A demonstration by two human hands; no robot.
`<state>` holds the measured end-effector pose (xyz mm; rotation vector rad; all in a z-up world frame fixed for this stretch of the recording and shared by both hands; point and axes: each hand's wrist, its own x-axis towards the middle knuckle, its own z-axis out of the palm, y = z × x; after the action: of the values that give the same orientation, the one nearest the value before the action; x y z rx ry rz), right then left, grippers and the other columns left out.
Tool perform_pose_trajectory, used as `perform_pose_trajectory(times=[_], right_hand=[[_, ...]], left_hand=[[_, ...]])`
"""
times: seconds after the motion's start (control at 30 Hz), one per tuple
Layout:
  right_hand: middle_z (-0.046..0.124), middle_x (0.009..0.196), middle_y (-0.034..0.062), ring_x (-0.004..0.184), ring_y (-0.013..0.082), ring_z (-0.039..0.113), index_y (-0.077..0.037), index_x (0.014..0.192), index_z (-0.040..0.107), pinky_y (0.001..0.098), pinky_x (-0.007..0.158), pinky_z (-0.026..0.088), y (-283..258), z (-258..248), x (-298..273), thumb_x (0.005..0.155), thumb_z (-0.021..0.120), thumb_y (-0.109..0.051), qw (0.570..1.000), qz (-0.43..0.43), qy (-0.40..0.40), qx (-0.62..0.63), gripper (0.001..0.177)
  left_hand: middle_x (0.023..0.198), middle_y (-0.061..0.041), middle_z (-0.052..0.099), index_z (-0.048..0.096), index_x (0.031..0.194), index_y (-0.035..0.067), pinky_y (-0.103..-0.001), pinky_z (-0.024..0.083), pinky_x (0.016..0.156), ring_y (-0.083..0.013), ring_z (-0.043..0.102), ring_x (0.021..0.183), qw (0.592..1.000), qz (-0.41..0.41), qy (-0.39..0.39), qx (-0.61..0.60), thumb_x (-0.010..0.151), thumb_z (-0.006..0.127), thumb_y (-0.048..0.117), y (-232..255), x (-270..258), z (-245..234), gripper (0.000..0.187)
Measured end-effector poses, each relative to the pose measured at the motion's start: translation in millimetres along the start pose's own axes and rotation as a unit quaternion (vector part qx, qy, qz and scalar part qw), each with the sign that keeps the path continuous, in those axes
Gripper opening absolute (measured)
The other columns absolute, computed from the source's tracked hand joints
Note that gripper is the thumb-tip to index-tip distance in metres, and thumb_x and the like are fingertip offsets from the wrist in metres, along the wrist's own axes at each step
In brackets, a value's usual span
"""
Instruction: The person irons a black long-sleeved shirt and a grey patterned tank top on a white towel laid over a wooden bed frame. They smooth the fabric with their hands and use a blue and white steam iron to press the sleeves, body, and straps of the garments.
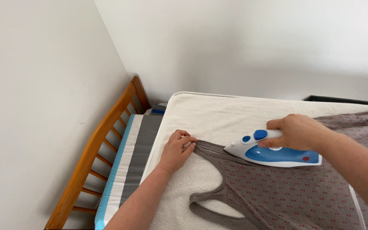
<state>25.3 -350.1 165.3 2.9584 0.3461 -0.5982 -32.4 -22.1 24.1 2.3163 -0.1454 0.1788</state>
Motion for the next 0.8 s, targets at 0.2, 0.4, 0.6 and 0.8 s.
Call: perform_pose_trajectory(times=[0.2, 0.4, 0.6, 0.8], right_hand=[[0.079, 0.100, 0.0126, 0.103, 0.0287, 0.075, -0.025, 0.121, 0.070, 0.0428, 0.094, 0.058, -35, -4, 1, 0.072, 0.058, -0.083, 1.000, -0.028, 0.013, -0.007, 0.076], [0.078, 0.094, 0.0155, 0.095, 0.0327, 0.074, -0.016, 0.111, 0.071, 0.0464, 0.083, 0.059, -70, -11, 11, 0.078, 0.055, -0.083, 0.992, -0.038, 0.100, 0.063, 0.076], [0.078, 0.096, 0.0188, 0.086, 0.0345, 0.079, -0.011, 0.133, 0.062, 0.0482, 0.081, 0.063, -17, -28, -9, 0.076, 0.061, -0.076, 0.979, 0.076, 0.095, 0.164, 0.087], [0.078, 0.093, 0.0141, 0.079, 0.0294, 0.078, -0.016, 0.123, 0.070, 0.0443, 0.074, 0.065, 103, 10, -67, 0.080, 0.060, -0.069, 0.980, 0.163, 0.060, 0.094, 0.068]], left_hand=[[0.110, -0.004, 0.065, 0.061, 0.122, 0.007, -0.032, 0.053, 0.078, -0.0173, 0.059, 0.081, 0.995, -0.065, 0.021, -0.068, 0.097, 0.058, 0.025, -7, 1, 4, 0.031], [0.106, -0.007, 0.067, 0.053, 0.125, 0.003, -0.032, 0.054, 0.078, -0.0148, 0.063, 0.085, 0.984, -0.037, 0.087, -0.153, 0.101, 0.051, 0.023, -21, 4, 8, 0.032], [0.104, -0.006, 0.067, 0.058, 0.120, 0.004, -0.034, 0.054, 0.071, -0.0190, 0.061, 0.076, 0.991, -0.053, 0.069, -0.101, 0.097, 0.058, 0.025, -7, 0, 1, 0.031], [0.108, -0.009, 0.064, 0.065, 0.108, 0.004, -0.038, 0.052, 0.081, -0.0245, 0.061, 0.093, 0.991, 0.059, 0.110, 0.044, 0.094, 0.064, 0.023, 8, 1, 6, 0.024]])
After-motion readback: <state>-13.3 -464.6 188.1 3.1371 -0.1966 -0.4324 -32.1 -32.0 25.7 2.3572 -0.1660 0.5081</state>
